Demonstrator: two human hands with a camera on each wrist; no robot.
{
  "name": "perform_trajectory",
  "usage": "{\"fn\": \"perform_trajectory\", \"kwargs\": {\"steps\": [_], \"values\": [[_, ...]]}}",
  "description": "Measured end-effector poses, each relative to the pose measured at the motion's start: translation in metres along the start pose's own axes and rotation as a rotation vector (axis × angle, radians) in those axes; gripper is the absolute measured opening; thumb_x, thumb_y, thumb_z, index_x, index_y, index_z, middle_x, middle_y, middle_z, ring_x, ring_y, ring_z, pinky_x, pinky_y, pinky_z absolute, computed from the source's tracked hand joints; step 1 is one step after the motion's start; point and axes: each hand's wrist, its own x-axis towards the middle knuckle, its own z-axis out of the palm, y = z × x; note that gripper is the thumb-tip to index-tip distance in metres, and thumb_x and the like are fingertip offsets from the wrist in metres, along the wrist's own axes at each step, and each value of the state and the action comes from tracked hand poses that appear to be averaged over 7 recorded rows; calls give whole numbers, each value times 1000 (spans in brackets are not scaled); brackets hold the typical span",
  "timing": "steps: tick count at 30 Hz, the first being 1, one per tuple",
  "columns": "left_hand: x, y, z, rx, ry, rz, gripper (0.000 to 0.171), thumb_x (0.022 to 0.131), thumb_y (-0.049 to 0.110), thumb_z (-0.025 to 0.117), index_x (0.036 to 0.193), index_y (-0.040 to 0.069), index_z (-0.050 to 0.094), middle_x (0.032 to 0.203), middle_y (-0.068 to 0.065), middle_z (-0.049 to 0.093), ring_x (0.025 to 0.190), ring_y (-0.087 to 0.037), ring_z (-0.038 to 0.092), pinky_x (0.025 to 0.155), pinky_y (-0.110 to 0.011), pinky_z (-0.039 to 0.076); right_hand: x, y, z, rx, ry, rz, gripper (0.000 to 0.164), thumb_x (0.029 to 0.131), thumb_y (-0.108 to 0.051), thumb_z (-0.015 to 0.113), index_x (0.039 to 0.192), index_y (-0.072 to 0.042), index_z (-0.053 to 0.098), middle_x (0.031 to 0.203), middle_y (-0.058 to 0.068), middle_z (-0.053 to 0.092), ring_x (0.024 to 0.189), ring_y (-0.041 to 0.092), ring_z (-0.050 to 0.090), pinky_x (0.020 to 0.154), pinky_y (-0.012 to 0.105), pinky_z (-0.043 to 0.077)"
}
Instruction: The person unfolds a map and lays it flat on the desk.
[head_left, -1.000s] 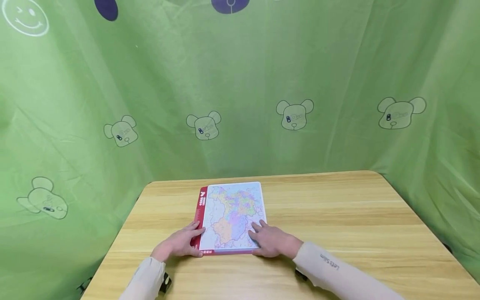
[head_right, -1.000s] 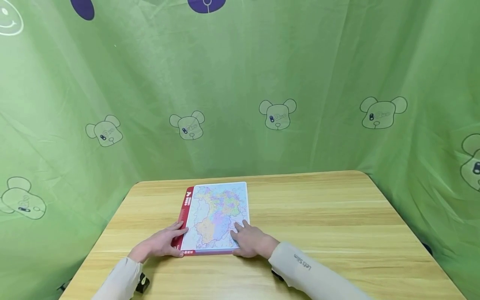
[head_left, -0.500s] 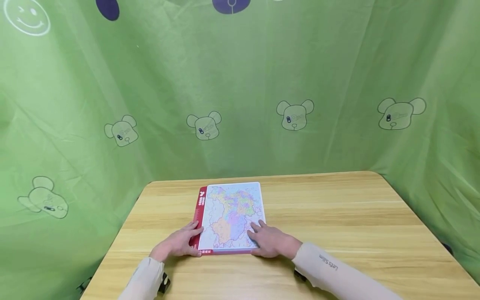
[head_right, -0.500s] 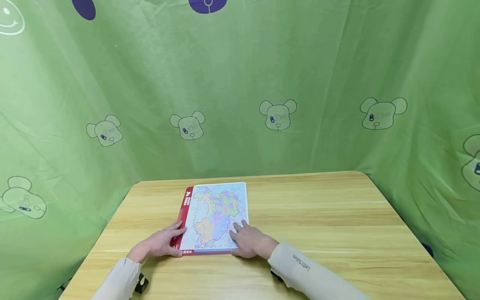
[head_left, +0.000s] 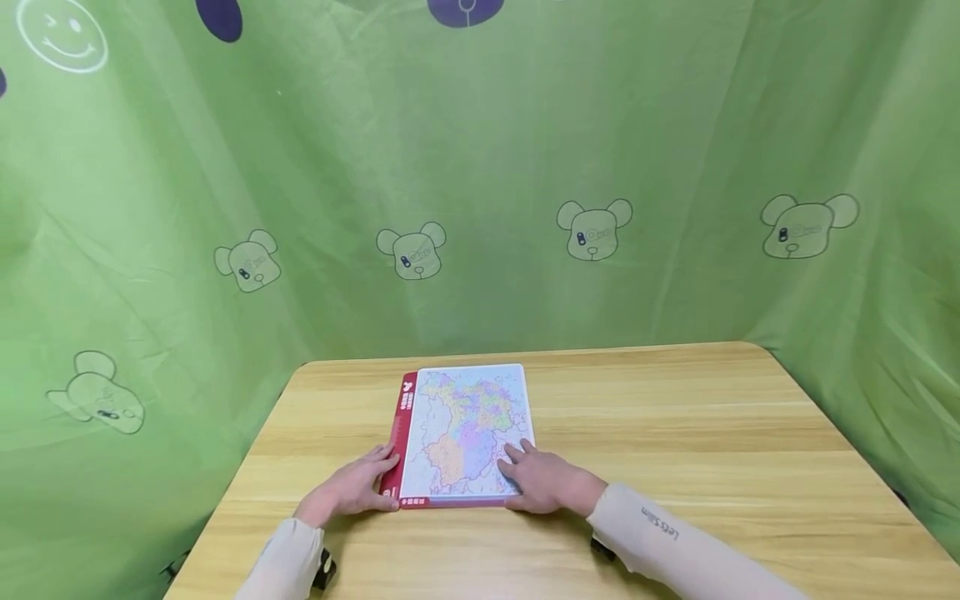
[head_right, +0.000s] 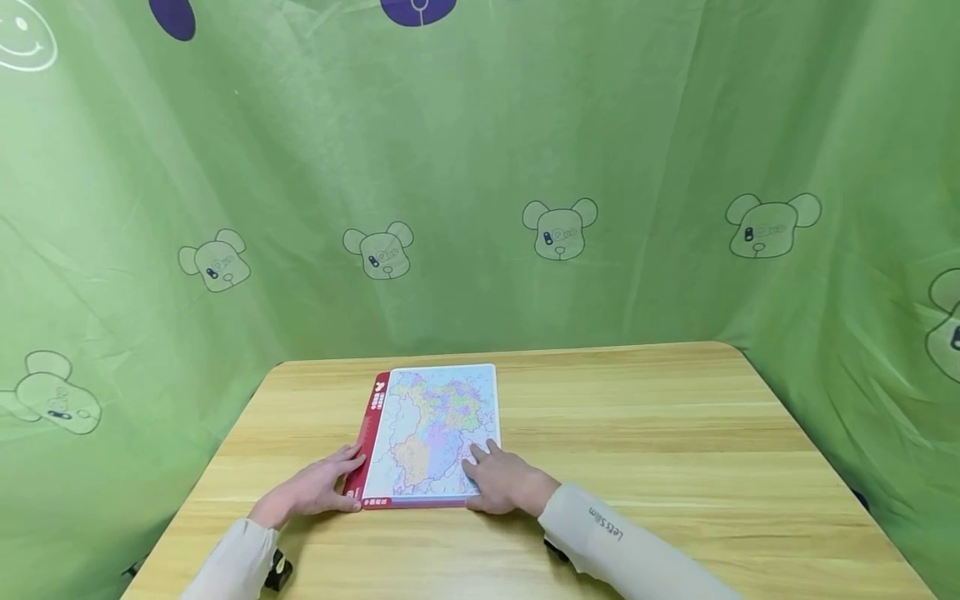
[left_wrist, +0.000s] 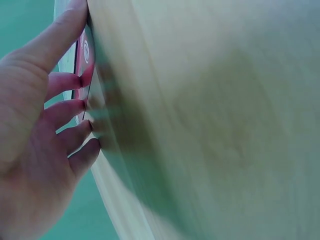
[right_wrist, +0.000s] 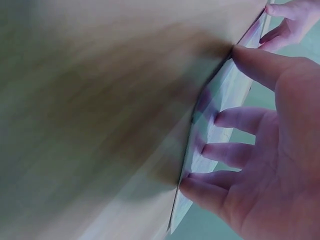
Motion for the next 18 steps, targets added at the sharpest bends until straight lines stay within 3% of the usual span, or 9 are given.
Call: {"fn": "perform_trajectory", "kwargs": {"steps": [11,18], "values": [[1,-1,-1,10,-15,0,85,80,46,71,141,-3,39,152,-20,23,139,-39,18,111,-52,22,9,-6,-1,-4,42,-32,66,91,-45,57,137,1,46,146,22,35,131,45,33,106,46,35],[3,-2,0,18,-20,-3,84,80,46,71,142,-1,39,152,-20,24,140,-38,18,110,-51,23,21,-16,1,-39,46,-65,65,92,-47,54,140,-4,44,146,20,37,131,43,35,106,45,35]]}}
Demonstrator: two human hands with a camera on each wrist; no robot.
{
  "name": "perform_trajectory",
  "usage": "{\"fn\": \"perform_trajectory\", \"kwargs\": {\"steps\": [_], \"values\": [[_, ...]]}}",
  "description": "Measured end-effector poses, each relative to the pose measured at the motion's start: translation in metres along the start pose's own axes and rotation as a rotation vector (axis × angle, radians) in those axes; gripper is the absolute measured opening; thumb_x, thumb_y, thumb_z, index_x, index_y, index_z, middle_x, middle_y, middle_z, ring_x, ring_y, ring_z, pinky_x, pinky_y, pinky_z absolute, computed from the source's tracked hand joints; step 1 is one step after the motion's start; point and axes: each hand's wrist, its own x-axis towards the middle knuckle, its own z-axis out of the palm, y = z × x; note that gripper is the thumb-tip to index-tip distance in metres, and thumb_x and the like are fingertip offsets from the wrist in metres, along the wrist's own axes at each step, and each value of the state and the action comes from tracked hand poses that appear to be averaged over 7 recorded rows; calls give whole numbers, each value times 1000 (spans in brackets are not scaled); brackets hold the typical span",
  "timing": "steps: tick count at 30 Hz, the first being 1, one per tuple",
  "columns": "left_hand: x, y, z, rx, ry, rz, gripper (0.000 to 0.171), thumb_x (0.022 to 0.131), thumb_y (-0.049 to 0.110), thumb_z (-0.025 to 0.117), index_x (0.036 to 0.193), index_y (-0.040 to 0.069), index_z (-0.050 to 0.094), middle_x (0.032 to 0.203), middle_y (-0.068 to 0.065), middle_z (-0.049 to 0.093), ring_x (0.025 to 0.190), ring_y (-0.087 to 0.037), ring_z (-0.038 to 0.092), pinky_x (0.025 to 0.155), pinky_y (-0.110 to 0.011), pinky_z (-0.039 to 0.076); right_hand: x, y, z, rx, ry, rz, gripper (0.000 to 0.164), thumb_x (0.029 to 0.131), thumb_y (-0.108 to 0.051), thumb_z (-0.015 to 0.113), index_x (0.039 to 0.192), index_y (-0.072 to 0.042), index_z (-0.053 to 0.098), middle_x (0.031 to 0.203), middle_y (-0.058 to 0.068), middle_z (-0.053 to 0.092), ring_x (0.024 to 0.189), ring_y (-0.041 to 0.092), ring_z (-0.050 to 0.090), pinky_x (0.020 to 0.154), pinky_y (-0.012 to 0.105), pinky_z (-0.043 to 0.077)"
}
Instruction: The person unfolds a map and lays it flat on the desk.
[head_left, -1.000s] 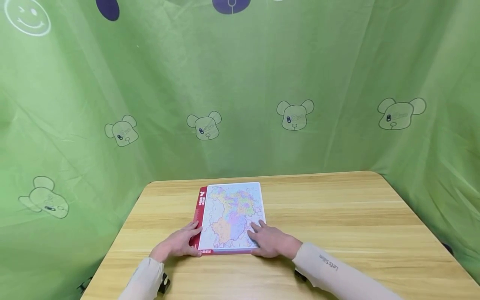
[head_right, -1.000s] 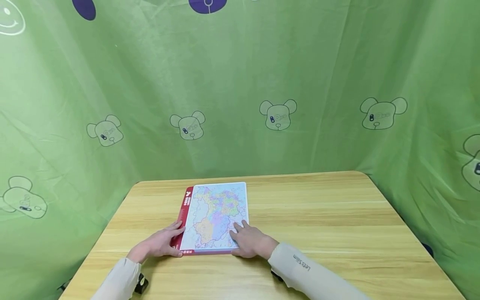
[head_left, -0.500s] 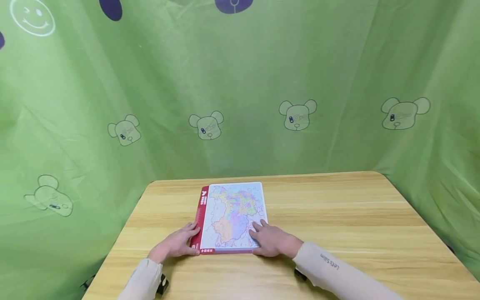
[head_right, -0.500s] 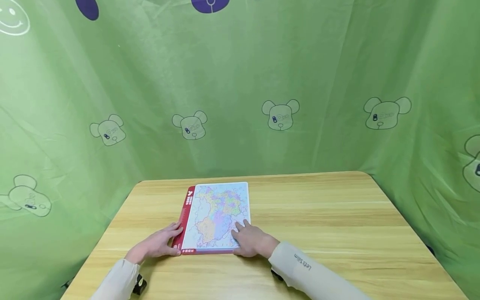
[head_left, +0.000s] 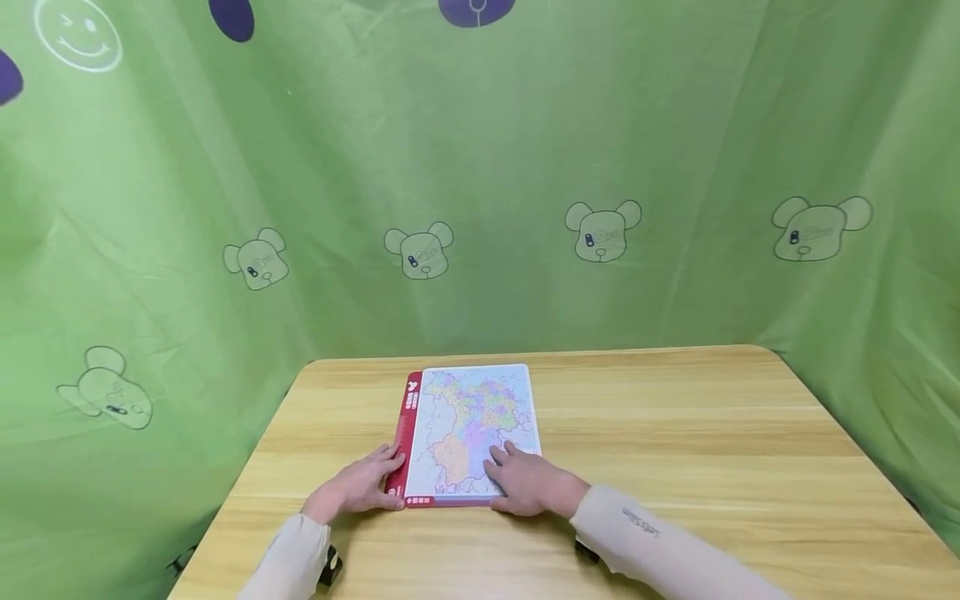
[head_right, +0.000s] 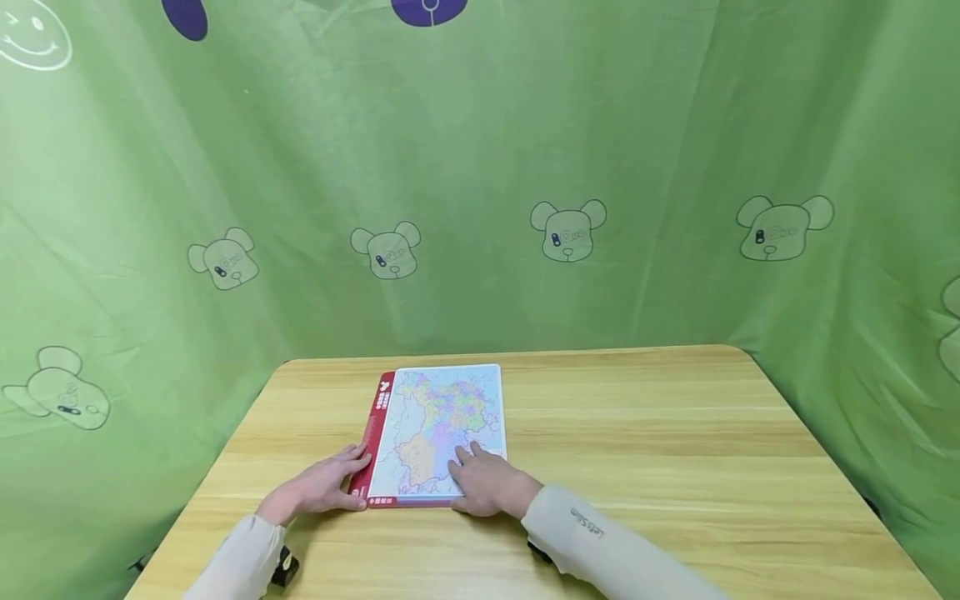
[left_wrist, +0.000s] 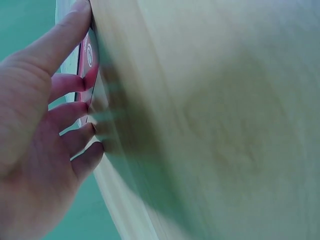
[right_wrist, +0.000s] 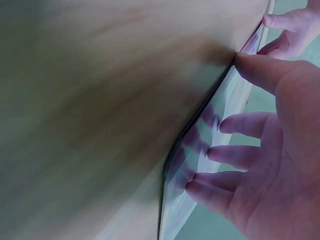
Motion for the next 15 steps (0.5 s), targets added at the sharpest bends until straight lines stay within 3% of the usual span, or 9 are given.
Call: {"fn": "perform_trajectory", "kwargs": {"steps": [15], "values": [[2,-3,2,13,-2,3,85,79,46,72,141,-2,39,153,-19,22,140,-37,18,110,-51,23,23,-17,1,-32,-13,8,67,91,-53,53,139,-7,46,147,17,36,132,39,35,106,42,35]]}}
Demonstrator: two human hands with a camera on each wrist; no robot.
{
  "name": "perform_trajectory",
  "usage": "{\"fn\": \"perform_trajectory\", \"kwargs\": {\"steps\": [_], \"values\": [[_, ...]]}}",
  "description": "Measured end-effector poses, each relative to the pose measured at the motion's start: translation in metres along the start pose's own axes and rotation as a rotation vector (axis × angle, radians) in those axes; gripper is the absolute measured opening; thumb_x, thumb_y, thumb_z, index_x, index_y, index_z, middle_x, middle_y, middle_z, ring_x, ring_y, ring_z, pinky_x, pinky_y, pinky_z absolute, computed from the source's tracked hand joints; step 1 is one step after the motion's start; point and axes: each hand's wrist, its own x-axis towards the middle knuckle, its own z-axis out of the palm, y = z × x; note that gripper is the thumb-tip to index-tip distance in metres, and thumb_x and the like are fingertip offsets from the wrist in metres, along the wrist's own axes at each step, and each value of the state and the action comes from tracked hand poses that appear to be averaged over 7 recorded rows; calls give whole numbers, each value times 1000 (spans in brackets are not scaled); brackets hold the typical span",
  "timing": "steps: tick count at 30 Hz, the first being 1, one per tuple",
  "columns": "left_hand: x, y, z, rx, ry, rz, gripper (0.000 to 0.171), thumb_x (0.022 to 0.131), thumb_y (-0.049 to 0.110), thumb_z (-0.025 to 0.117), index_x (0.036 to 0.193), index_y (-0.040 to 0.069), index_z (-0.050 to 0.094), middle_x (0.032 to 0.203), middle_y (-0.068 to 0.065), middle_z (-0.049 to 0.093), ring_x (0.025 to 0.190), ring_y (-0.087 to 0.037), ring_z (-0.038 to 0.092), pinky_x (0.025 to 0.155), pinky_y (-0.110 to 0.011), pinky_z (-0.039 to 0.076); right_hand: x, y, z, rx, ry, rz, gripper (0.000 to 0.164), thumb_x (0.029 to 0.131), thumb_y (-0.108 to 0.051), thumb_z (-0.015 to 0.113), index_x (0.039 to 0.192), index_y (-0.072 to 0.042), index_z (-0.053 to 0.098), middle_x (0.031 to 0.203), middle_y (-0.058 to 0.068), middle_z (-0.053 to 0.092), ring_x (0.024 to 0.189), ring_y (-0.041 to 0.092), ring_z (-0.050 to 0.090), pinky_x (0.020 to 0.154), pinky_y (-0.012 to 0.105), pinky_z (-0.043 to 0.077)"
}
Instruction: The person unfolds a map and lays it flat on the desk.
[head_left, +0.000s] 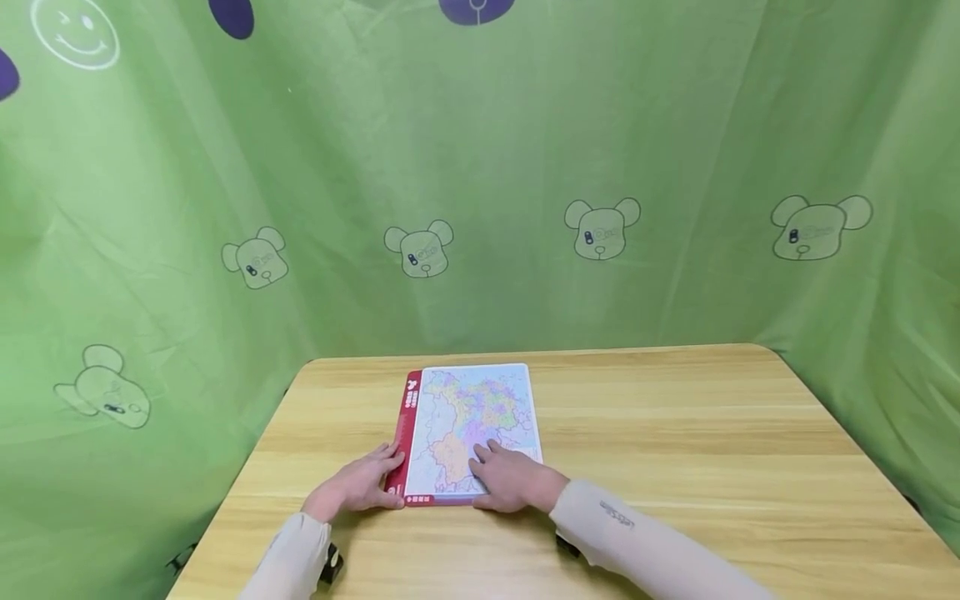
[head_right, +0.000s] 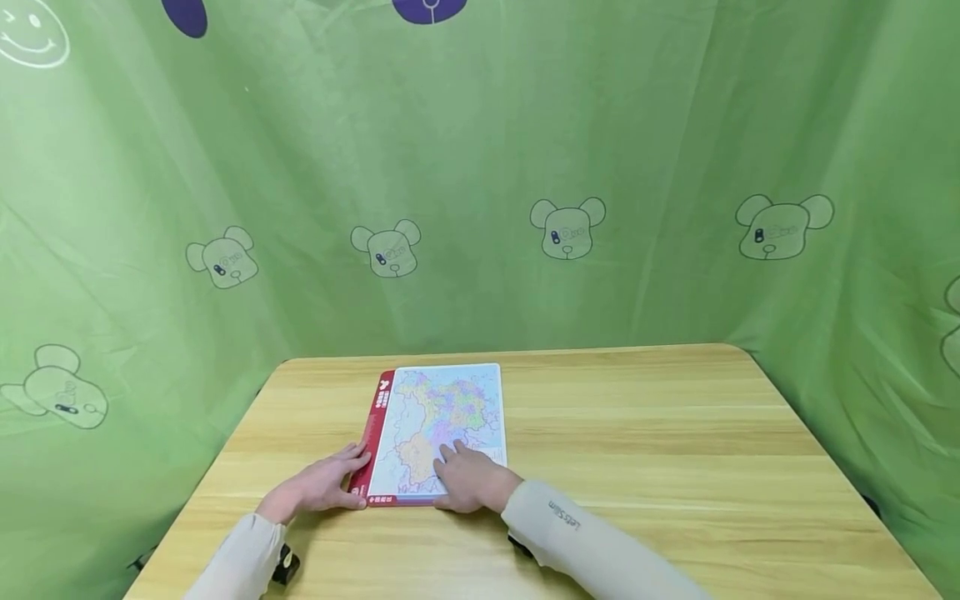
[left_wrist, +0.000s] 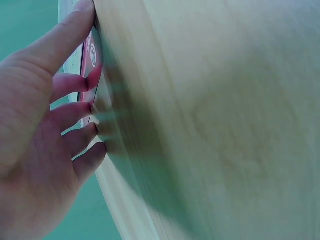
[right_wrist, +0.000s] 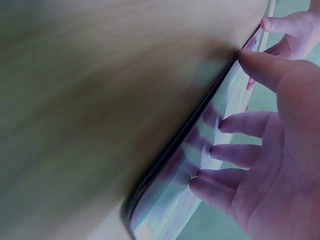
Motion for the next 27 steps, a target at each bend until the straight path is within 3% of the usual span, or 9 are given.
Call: {"fn": "perform_trajectory", "kwargs": {"steps": [27], "values": [[-3,2,-1,-17,12,13,84,80,45,72,141,-2,40,152,-19,23,139,-39,19,109,-53,24,30,-26,-3,-31,21,-52,70,86,-55,57,138,-8,49,146,13,38,131,36,37,104,38,38]]}}
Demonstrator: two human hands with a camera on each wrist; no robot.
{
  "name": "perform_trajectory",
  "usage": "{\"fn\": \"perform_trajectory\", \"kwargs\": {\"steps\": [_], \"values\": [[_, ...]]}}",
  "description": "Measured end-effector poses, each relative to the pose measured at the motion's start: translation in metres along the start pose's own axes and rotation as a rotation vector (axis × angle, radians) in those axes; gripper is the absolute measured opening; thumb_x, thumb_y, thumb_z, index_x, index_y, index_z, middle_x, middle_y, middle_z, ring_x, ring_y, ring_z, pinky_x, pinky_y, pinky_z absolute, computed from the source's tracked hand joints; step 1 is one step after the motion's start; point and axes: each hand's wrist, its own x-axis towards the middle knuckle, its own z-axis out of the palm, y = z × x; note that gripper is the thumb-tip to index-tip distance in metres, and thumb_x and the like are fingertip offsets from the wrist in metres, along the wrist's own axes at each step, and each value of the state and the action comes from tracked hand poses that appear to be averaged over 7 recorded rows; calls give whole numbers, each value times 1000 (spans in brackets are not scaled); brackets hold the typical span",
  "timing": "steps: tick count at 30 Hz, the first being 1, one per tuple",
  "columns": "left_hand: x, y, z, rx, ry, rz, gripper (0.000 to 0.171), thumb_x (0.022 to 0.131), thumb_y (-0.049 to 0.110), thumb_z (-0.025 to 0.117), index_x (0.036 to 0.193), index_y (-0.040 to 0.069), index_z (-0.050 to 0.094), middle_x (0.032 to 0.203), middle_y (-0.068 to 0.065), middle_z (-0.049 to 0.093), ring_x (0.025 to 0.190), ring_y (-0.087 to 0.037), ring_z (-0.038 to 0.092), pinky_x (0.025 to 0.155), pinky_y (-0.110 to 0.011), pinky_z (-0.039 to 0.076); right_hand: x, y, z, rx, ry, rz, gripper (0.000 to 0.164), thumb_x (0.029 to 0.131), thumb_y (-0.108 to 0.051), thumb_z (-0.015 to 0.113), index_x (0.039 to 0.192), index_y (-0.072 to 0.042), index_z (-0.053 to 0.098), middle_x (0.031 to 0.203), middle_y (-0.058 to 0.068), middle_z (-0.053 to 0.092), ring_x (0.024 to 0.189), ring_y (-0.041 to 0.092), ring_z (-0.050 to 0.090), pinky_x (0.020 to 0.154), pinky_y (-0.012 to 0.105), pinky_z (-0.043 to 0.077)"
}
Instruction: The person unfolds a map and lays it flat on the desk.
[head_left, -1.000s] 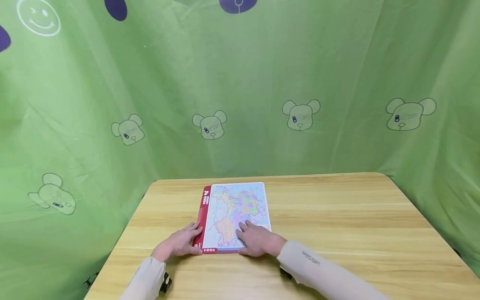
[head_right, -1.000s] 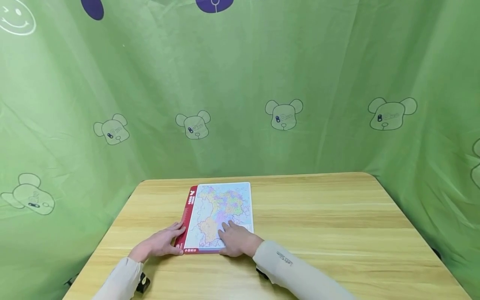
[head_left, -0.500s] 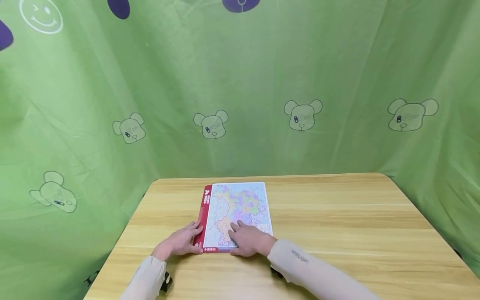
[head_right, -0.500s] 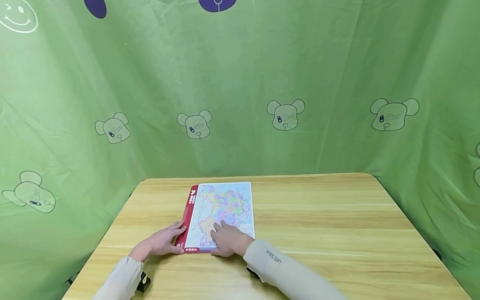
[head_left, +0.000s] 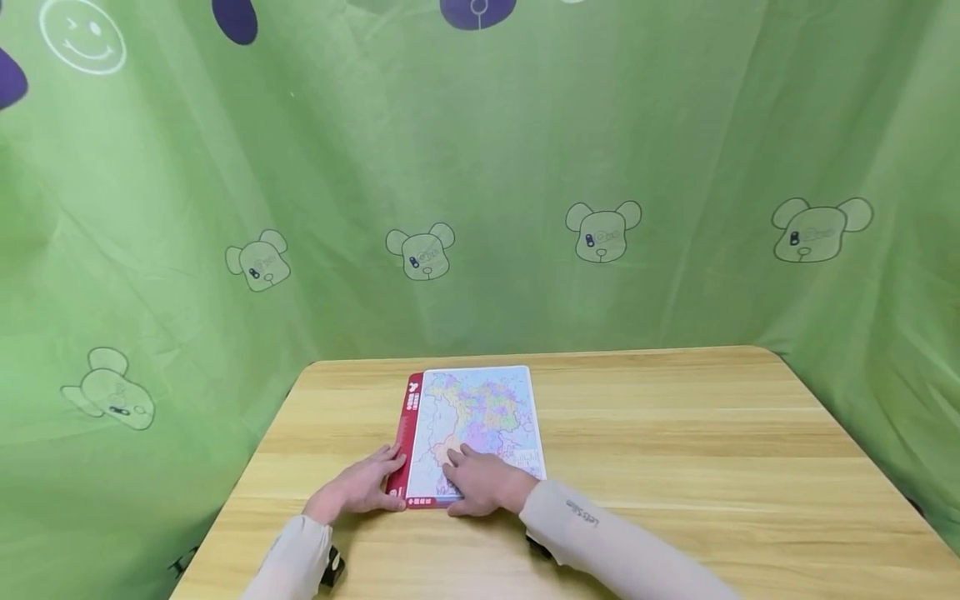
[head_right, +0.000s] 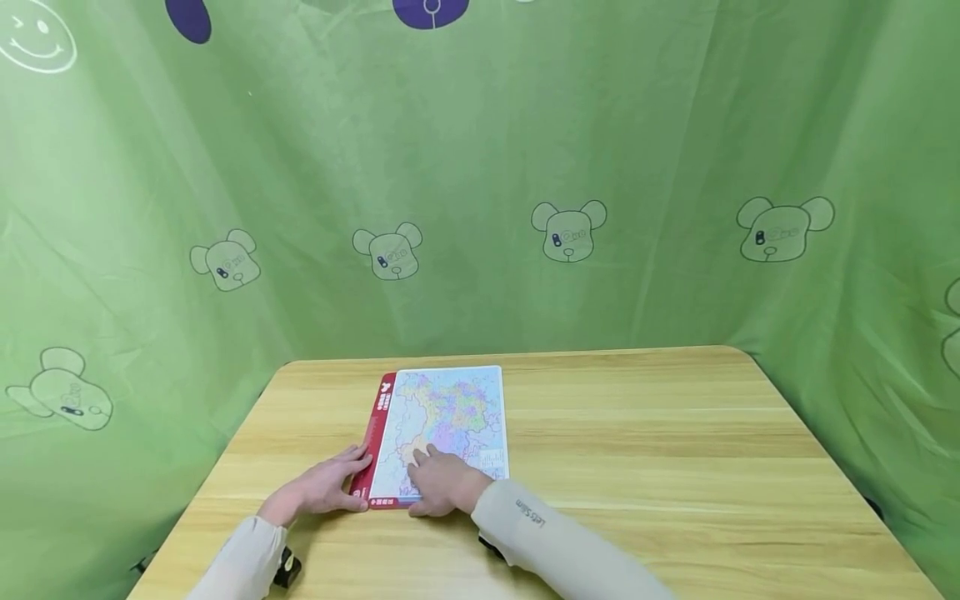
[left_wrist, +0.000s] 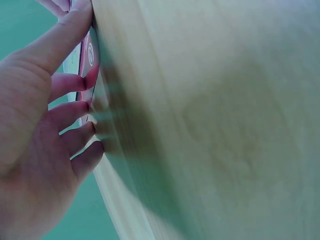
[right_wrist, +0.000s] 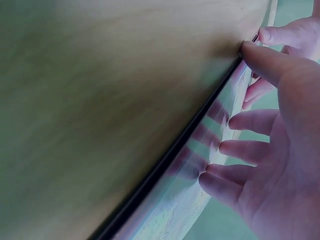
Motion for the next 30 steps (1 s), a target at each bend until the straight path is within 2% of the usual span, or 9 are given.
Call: {"fn": "perform_trajectory", "kwargs": {"steps": [12,16,19,24,30], "values": [[0,-1,-1,10,6,11,84,80,45,72,141,-3,39,152,-20,23,139,-39,20,110,-53,23,2,0,-2,-3,-10,0,68,89,-55,55,138,-9,48,146,12,39,131,33,38,104,38,38],[0,-1,0,7,4,15,84,80,44,72,141,-3,39,152,-20,24,139,-39,20,110,-53,23,2,3,-3,-6,32,-11,57,92,-46,54,135,-8,51,142,13,44,129,31,43,104,38,39],[-1,-1,0,6,2,12,84,79,44,72,140,-3,39,152,-20,24,139,-39,20,110,-53,23,1,5,-2,-10,69,-23,53,93,-45,54,130,-8,55,136,12,50,124,29,48,102,35,41],[0,-3,1,11,4,8,85,79,46,71,141,-3,40,152,-20,24,139,-39,20,109,-53,24,0,2,-1,6,58,-48,63,87,-55,57,129,-9,56,134,12,51,123,32,48,98,37,44],[2,-4,2,20,5,8,85,79,47,72,141,-1,40,152,-19,23,139,-39,20,110,-52,24,1,-1,1,-16,34,-16,63,87,-54,58,131,-9,56,139,13,47,126,35,45,101,39,42]]}}
